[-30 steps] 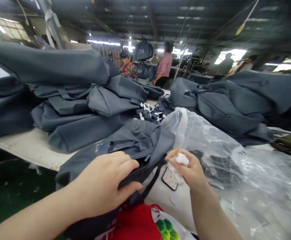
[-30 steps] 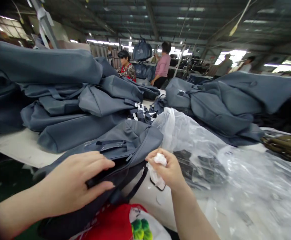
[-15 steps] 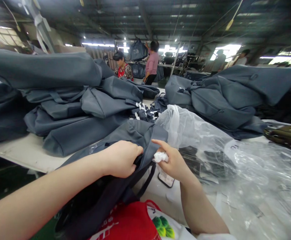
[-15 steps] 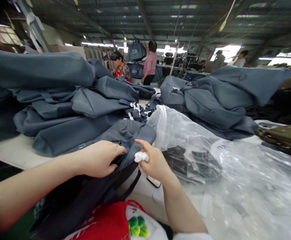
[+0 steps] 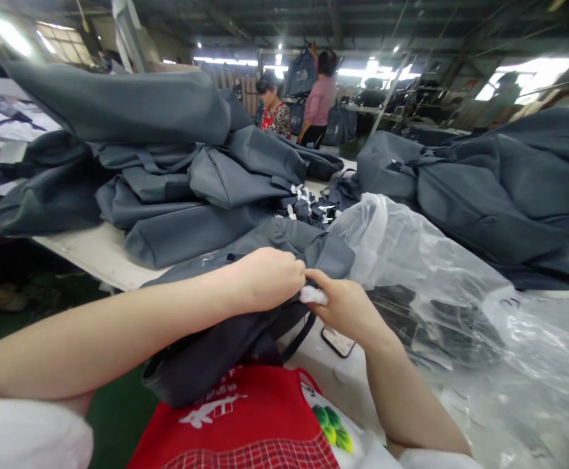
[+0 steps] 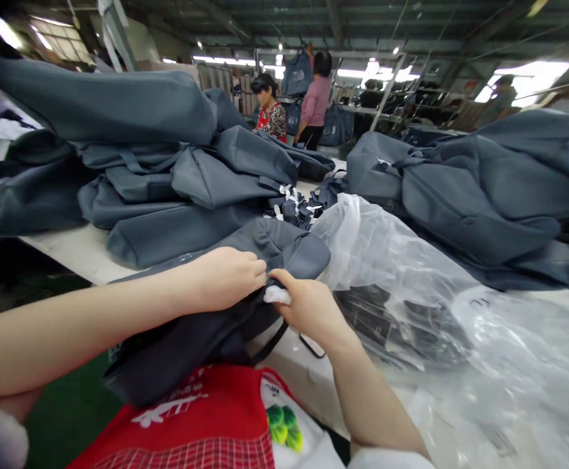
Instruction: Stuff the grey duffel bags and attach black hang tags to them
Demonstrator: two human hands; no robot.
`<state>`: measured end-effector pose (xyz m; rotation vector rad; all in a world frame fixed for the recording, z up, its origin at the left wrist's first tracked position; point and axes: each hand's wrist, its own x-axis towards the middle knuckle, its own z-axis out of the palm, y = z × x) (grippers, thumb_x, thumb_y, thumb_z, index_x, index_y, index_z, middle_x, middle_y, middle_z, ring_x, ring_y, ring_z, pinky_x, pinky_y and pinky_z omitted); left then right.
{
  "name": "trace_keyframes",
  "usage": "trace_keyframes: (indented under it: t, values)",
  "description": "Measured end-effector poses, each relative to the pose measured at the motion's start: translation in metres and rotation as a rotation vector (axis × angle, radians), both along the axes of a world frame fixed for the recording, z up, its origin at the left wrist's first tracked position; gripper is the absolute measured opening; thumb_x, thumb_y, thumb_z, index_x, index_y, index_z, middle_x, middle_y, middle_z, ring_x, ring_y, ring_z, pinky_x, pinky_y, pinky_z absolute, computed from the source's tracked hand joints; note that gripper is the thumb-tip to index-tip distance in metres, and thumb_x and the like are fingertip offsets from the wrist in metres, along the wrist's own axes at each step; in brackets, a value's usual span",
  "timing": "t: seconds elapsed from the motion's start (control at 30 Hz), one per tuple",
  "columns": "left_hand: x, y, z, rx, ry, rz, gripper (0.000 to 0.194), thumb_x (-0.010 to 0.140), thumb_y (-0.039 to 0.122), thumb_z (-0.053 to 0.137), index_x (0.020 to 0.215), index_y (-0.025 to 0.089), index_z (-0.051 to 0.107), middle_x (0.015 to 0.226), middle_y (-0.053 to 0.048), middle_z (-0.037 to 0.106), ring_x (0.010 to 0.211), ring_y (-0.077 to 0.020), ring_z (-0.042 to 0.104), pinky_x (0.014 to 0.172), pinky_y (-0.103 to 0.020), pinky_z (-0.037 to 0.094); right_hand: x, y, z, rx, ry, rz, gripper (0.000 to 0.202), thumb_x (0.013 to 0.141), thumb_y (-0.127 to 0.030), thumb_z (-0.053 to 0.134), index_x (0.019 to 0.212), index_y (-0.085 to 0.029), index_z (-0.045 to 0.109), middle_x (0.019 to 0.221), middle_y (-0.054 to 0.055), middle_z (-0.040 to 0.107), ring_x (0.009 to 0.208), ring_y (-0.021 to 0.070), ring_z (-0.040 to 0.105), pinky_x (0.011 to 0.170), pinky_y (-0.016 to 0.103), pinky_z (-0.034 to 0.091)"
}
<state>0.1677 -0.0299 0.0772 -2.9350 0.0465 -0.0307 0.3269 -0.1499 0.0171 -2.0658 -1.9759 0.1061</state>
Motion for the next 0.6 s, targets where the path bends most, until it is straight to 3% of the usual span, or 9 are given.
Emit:
trace_keyframes:
  t: [0.13, 0.23, 0.4, 0.5, 0.6]
  values:
    - [-0.023, 0.004, 0.012, 0.116, -0.016, 0.003, 0.019, 0.089, 0.011, 0.046, 0.082, 0.015, 0.063, 0.081, -0.009, 0.062, 0.074, -0.0213, 0.057, 0.05, -0.034, 0.033, -0.001, 0.024, -0.011, 0.111, -0.156, -0.049, 0.033, 0.078, -0.02, 0.056, 0.111, -0.022, 0.061, 0.078, 0.004, 0.073, 0.074, 0.0228, 0.068, 0.059, 0.026, 0.036]
    - [-0.053, 0.009, 0.017, 0.208, -0.015, 0.056, 0.021, 0.089, 0.01, 0.043, 0.083, 0.016, 0.062, 0.08, -0.008, 0.06, 0.073, -0.02, 0.054, 0.05, -0.034, 0.031, 0.002, 0.042, -0.011, 0.216, -0.183, -0.088, 0.026, 0.083, -0.026, 0.055, 0.108, -0.022, 0.062, 0.072, 0.004, 0.071, 0.068, 0.0224, 0.067, 0.057, 0.026, 0.034]
    - [-0.132, 0.017, 0.015, 0.335, -0.017, 0.157, 0.026, 0.092, 0.009, 0.039, 0.085, 0.018, 0.063, 0.077, -0.005, 0.058, 0.067, -0.0179, 0.051, 0.05, -0.035, 0.031, 0.015, 0.074, -0.001, 0.3, -0.2, -0.121, 0.027, 0.088, -0.037, 0.053, 0.108, -0.022, 0.062, 0.071, 0.004, 0.07, 0.064, 0.0215, 0.065, 0.054, 0.026, 0.03]
    - [-0.198, 0.015, -0.003, 0.428, -0.114, 0.187, 0.027, 0.092, 0.008, 0.039, 0.092, 0.018, 0.063, 0.078, -0.003, 0.058, 0.065, -0.0175, 0.05, 0.052, -0.034, 0.034, 0.025, 0.095, 0.002, 0.337, -0.205, -0.158, 0.03, 0.088, -0.043, 0.052, 0.105, -0.021, 0.064, 0.069, 0.004, 0.069, 0.06, 0.0205, 0.062, 0.053, 0.026, 0.027]
    - [-0.262, 0.006, -0.044, 0.476, -0.154, 0.313, 0.024, 0.089, 0.005, 0.045, 0.099, 0.016, 0.063, 0.077, -0.003, 0.059, 0.065, -0.0176, 0.051, 0.053, -0.033, 0.036, 0.029, 0.114, 0.005, 0.352, -0.21, -0.184, 0.029, 0.087, -0.043, 0.053, 0.103, -0.021, 0.065, 0.07, 0.004, 0.069, 0.059, 0.0204, 0.06, 0.054, 0.026, 0.026]
